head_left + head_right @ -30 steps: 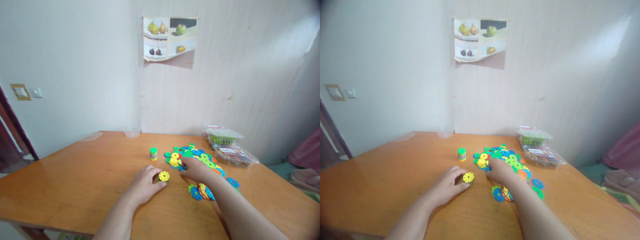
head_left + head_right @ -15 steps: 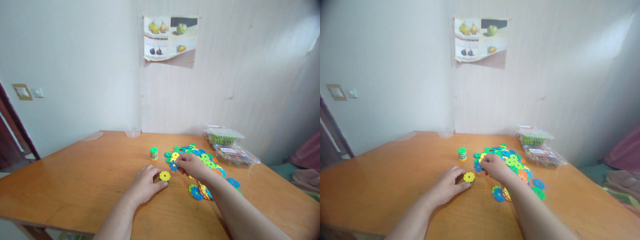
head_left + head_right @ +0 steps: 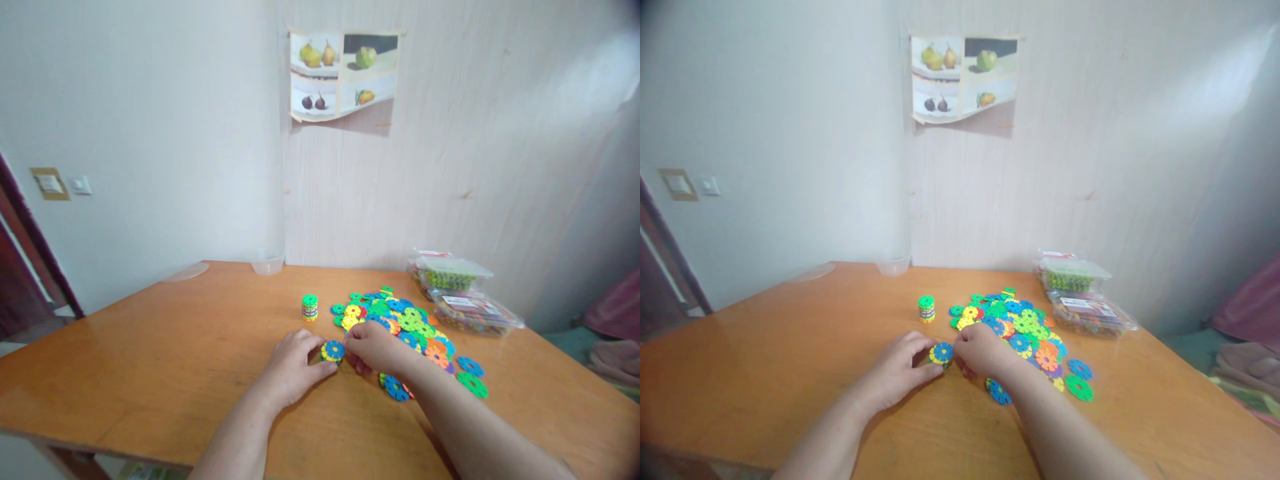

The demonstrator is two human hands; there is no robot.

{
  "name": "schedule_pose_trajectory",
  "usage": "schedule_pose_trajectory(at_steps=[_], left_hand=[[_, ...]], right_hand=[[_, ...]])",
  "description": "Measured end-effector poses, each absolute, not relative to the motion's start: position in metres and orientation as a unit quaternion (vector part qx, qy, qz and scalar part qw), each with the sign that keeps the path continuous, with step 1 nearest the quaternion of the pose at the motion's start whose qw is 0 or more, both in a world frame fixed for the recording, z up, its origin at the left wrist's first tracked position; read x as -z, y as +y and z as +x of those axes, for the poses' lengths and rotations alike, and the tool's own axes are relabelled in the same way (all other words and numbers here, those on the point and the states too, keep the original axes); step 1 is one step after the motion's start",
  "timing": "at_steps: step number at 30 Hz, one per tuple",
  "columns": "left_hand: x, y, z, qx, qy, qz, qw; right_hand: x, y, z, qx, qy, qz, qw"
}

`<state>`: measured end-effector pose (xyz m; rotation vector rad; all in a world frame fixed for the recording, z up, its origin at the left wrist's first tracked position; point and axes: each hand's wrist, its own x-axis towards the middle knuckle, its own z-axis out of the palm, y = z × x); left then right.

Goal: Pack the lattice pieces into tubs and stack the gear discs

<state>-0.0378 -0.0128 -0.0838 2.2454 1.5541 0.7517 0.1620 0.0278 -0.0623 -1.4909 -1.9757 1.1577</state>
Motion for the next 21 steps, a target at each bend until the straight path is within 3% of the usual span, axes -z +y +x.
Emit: schedule_pose_trajectory(at_steps=[9, 13, 17, 21], left_hand=[[0.089, -0.008, -0.04, -0.274, 0.534, 0.784, 0.159], [0.088, -0.008, -0.039, -0.275, 0.54, 0.78, 0.152], [0.088, -0.011, -0.04, -0.28, 0.543, 0.775, 0.16], [0.086, -0.013, -0.039, -0.272, 0.558, 0.766, 0.167]], right_hand=[[0.06, 0.022, 0.159, -0.411, -0.739, -0.508, 0.165], [0.054, 0.026, 0.169, -0.403, -0.735, -0.511, 0.19], [0.047, 0.045, 0.194, -0.249, -0.753, -0.566, 0.225], [0.045, 0.065, 0.224, -0.109, -0.742, -0.628, 0.205]])
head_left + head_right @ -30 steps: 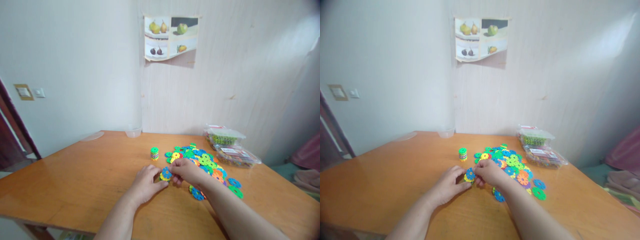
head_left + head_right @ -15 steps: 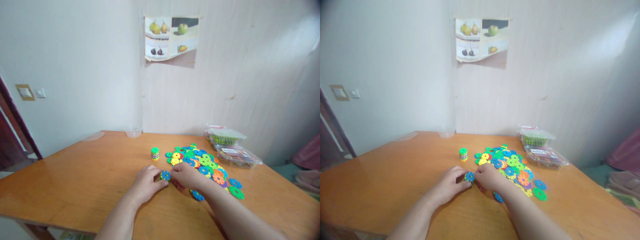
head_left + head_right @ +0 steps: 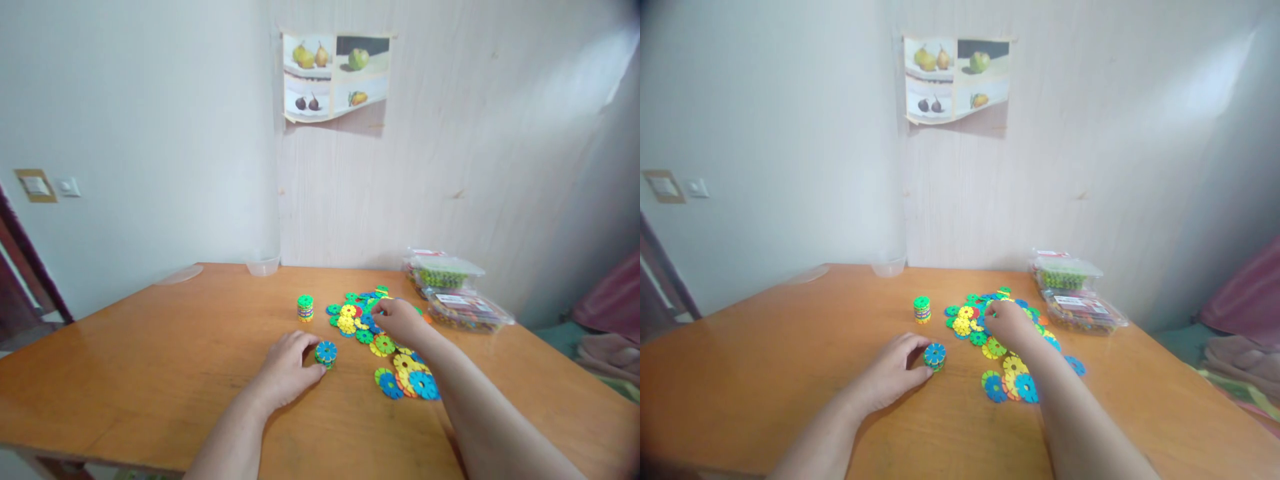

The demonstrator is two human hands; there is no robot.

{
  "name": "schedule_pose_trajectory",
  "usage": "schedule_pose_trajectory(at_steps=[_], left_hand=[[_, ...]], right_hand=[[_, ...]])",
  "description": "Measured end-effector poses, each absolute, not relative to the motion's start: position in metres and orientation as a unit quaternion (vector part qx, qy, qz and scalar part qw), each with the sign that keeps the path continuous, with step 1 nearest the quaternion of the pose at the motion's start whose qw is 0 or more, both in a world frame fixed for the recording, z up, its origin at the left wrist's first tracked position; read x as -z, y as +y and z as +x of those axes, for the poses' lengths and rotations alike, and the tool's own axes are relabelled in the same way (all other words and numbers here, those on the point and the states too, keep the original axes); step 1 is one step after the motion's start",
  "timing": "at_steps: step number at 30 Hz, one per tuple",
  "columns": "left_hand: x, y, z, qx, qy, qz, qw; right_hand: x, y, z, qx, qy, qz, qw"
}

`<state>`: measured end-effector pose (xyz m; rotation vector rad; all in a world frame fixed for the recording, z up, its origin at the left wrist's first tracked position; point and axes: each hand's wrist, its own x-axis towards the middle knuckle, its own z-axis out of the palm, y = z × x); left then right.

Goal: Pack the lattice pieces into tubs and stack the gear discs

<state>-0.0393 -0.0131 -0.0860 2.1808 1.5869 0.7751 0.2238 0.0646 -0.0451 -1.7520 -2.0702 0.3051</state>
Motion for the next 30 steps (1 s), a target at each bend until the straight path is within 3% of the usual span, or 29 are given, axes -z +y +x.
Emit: schedule_pose_trajectory(at_steps=[16, 26, 30], left_hand=[[0.083, -0.015, -0.039, -0.264, 0.557, 0.768, 0.174], [0.082, -0.016, -0.039, -0.27, 0.559, 0.764, 0.178], [0.079, -0.017, -0.038, -0.274, 0.557, 0.765, 0.174]], right_hand=[[0.056, 0.068, 0.23, -0.042, -0.715, -0.688, 0.117], [0.046, 0.065, 0.22, -0.096, -0.723, -0.636, 0.251], [0.048, 0.051, 0.198, -0.324, -0.687, -0.55, 0.347]])
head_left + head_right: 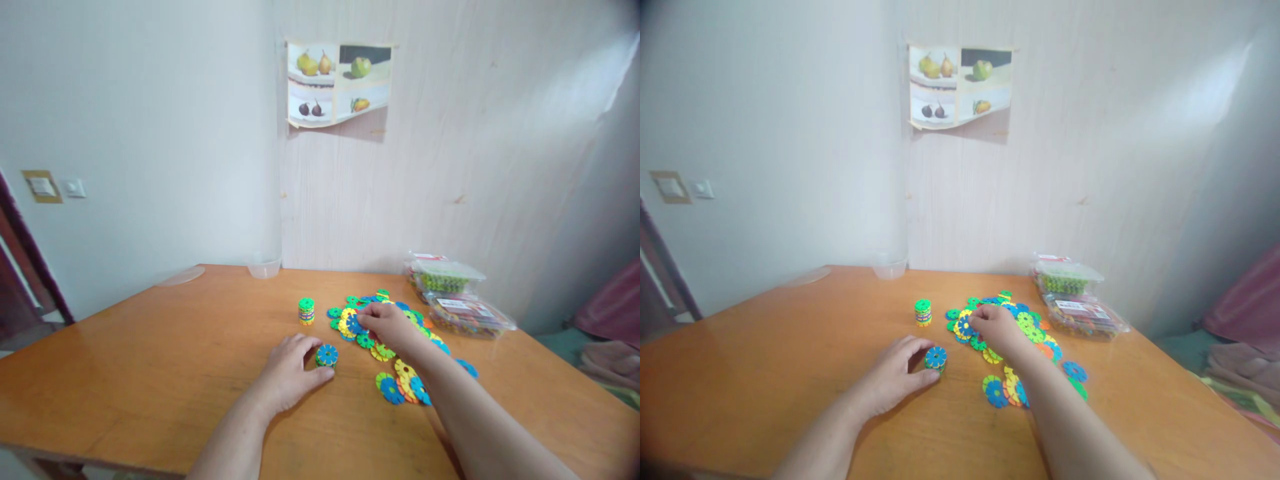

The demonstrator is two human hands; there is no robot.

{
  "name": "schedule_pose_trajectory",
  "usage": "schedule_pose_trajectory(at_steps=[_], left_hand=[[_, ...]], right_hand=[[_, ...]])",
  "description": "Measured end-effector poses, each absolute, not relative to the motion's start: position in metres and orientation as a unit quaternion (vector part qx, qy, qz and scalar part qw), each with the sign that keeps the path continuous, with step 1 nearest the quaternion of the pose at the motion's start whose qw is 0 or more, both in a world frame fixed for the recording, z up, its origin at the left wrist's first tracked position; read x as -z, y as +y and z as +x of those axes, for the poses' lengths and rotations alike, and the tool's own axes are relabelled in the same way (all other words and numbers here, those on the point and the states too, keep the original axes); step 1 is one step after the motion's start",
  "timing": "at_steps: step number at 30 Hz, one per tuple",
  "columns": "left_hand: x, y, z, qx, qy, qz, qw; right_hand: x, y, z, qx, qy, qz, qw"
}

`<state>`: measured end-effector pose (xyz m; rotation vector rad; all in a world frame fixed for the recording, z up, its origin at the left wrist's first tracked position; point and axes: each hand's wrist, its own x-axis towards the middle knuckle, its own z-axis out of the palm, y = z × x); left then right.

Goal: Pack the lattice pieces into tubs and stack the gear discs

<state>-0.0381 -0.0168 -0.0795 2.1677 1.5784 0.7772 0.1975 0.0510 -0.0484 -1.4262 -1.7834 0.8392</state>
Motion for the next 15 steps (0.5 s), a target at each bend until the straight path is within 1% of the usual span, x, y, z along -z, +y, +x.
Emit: schedule_pose_trajectory(at_steps=[2, 3, 5, 11, 13, 15], left_hand=[[0.079, -0.016, -0.038, -0.276, 0.552, 0.768, 0.173], [0.079, -0.016, -0.038, -0.277, 0.548, 0.771, 0.172], [0.08, -0.015, -0.038, -0.277, 0.54, 0.776, 0.169], [0.084, -0.014, -0.04, -0.279, 0.535, 0.781, 0.161], [0.084, -0.014, -0.04, -0.28, 0.535, 0.78, 0.162], [0.083, -0.014, -0.039, -0.282, 0.535, 0.779, 0.166]], right_hand=[[0.051, 0.043, 0.185, -0.446, -0.659, -0.49, 0.356], [0.053, 0.039, 0.179, -0.484, -0.649, -0.468, 0.354], [0.056, 0.033, 0.169, -0.522, -0.641, -0.448, 0.341], [0.062, 0.027, 0.157, -0.522, -0.663, -0.462, 0.273], [0.062, 0.03, 0.159, -0.495, -0.676, -0.47, 0.278], [0.061, 0.037, 0.166, -0.435, -0.688, -0.492, 0.309]])
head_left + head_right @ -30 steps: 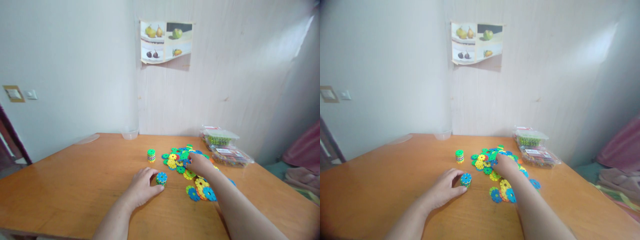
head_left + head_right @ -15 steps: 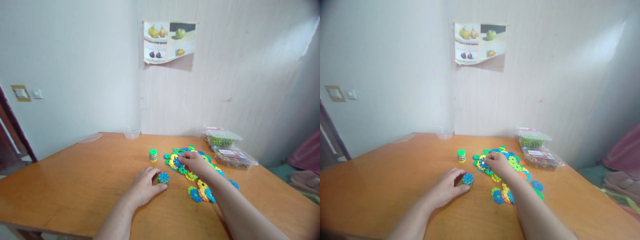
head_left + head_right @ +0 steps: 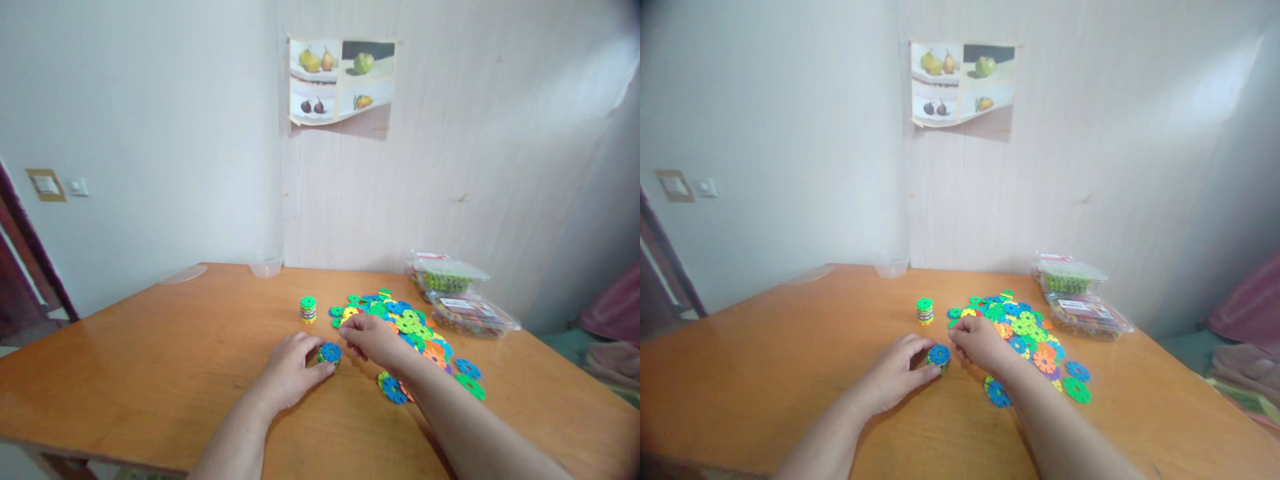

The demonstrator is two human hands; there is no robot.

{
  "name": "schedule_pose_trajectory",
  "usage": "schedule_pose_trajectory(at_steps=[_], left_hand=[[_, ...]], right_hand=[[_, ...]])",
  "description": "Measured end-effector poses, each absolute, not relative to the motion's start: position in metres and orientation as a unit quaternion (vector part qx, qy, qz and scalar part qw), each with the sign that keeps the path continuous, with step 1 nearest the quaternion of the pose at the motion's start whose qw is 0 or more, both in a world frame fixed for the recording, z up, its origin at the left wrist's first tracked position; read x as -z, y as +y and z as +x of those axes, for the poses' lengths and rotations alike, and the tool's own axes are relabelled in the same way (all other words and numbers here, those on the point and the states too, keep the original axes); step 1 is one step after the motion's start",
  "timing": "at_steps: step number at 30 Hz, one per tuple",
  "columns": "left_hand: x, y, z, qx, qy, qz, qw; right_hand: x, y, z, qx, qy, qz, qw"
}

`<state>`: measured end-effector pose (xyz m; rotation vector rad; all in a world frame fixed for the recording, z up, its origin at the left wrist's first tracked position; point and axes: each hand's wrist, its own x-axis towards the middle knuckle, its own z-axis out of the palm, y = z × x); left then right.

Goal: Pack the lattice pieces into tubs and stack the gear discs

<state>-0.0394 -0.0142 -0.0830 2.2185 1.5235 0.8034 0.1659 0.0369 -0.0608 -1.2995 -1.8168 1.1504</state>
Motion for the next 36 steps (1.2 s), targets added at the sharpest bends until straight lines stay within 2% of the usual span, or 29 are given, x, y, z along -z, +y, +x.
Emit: schedule_pose_trajectory(at_steps=[3, 8, 14, 17, 20, 23, 26, 28, 30, 32, 36], left_hand=[[0.082, -0.014, -0.039, -0.281, 0.537, 0.776, 0.175], [0.083, -0.013, -0.04, -0.281, 0.536, 0.778, 0.171], [0.081, -0.016, -0.038, -0.276, 0.537, 0.778, 0.171], [0.079, -0.016, -0.037, -0.272, 0.539, 0.778, 0.174], [0.079, -0.017, -0.037, -0.271, 0.541, 0.776, 0.177], [0.079, -0.016, -0.038, -0.274, 0.543, 0.774, 0.175], [0.08, -0.015, -0.039, -0.278, 0.54, 0.776, 0.169], [0.081, -0.015, -0.039, -0.281, 0.535, 0.779, 0.167], [0.082, -0.014, -0.039, -0.282, 0.531, 0.782, 0.166], [0.084, -0.014, -0.04, -0.286, 0.527, 0.783, 0.164], [0.087, -0.012, -0.04, -0.291, 0.53, 0.78, 0.162]], right_hand=[[0.059, 0.051, 0.183, -0.288, -0.706, -0.546, 0.347], [0.062, 0.066, 0.205, -0.072, -0.754, -0.595, 0.268], [0.068, 0.062, 0.2, 0.016, -0.795, -0.587, 0.15], [0.066, 0.061, 0.198, 0.03, -0.79, -0.596, 0.139], [0.061, 0.061, 0.2, 0.053, -0.769, -0.612, 0.177], [0.056, 0.058, 0.199, -0.005, -0.754, -0.598, 0.272], [0.054, 0.05, 0.19, -0.217, -0.728, -0.552, 0.344], [0.055, 0.042, 0.181, -0.359, -0.7, -0.507, 0.354], [0.057, 0.036, 0.173, -0.443, -0.68, -0.476, 0.338], [0.058, 0.032, 0.166, -0.471, -0.679, -0.468, 0.314], [0.061, 0.032, 0.163, -0.435, -0.702, -0.481, 0.295]])
